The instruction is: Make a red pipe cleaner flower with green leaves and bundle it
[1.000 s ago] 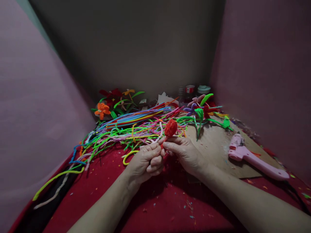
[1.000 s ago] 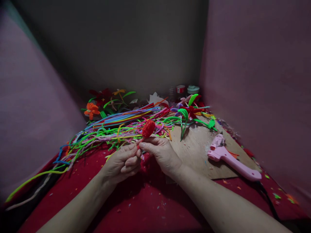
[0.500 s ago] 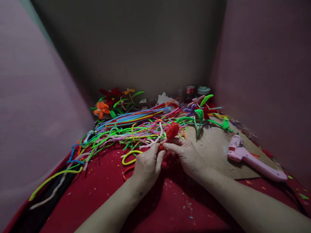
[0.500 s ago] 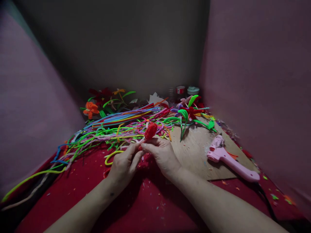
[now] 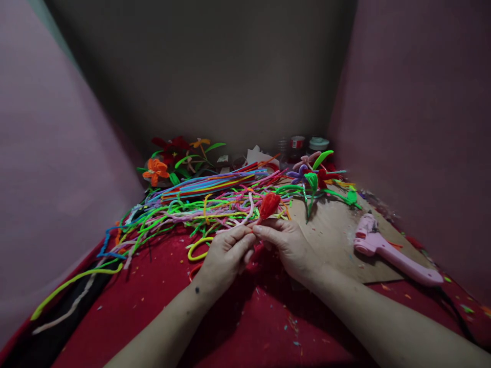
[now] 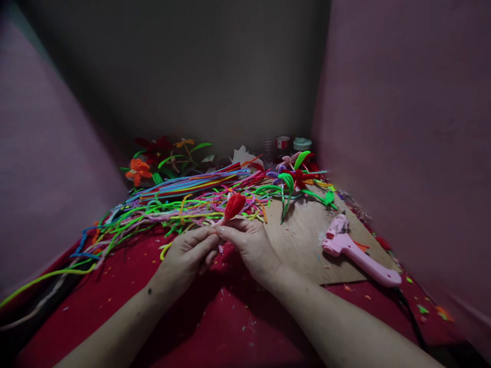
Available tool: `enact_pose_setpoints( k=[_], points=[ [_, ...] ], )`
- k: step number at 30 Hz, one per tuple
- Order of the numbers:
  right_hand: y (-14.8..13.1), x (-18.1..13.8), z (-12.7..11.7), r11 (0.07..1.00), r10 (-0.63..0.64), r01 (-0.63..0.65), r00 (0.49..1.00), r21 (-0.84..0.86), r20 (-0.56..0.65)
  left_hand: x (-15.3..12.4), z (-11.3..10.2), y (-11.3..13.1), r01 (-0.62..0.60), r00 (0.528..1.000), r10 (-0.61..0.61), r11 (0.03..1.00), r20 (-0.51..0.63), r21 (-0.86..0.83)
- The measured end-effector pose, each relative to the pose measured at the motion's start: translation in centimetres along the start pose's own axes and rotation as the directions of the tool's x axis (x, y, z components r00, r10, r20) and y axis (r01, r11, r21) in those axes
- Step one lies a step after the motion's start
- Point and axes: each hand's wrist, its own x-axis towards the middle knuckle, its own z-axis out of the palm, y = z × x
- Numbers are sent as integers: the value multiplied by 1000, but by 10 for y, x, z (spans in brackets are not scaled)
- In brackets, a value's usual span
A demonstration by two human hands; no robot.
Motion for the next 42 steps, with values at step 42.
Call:
enact_pose_setpoints(
  k=[42],
  points=[
    [8,4,-1,1000,-10,12,998,28,-67,6,3,-5,44,999,-43,998,18,-40]
  ],
)
